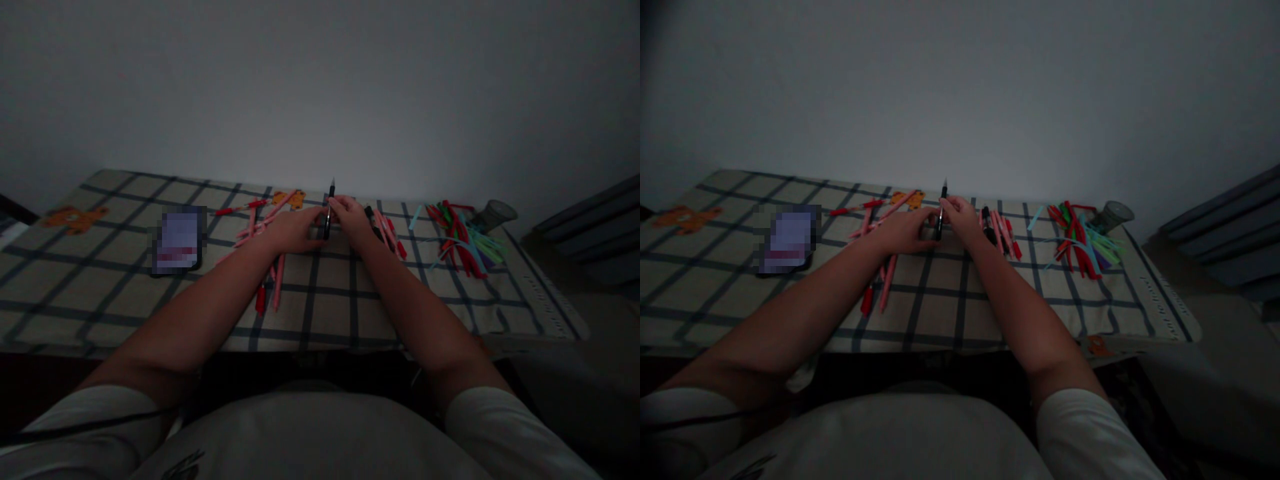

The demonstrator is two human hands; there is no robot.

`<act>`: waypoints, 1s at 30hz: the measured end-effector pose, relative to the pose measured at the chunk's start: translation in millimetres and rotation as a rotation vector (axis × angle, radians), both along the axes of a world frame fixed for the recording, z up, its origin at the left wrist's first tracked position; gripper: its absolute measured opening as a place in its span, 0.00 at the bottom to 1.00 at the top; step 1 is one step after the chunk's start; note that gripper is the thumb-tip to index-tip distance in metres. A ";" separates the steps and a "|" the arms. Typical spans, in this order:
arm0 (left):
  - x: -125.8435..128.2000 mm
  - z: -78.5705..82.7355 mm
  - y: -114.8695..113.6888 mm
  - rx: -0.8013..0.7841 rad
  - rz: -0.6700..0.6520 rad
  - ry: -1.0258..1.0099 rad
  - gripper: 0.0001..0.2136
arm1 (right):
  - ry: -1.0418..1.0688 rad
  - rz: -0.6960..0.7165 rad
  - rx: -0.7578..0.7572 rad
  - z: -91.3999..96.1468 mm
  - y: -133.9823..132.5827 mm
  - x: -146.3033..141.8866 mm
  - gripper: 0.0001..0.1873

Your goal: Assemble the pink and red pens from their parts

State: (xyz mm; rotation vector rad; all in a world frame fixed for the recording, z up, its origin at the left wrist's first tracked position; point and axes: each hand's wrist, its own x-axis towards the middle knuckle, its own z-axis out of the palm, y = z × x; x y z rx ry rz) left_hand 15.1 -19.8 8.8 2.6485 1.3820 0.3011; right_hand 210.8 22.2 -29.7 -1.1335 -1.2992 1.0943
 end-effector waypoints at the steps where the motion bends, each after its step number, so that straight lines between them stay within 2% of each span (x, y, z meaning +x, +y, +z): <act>1: 0.1 1.1 -0.6 -0.002 0.000 0.002 0.33 | -0.006 0.001 0.016 -0.4 0.1 0.1 0.15; 5: 0.1 2.7 -0.6 -0.023 -0.002 0.002 0.34 | -0.039 -0.012 0.069 -1.8 -0.2 0.5 0.19; 12: 0.3 1.7 0.8 -0.023 -0.006 0.008 0.36 | -0.018 -0.033 0.063 -1.0 -0.6 0.5 0.15; 30: -1.2 -2.0 4.5 -0.027 -0.032 -0.007 0.37 | 0.051 -0.011 0.033 -4.5 -0.6 0.2 0.13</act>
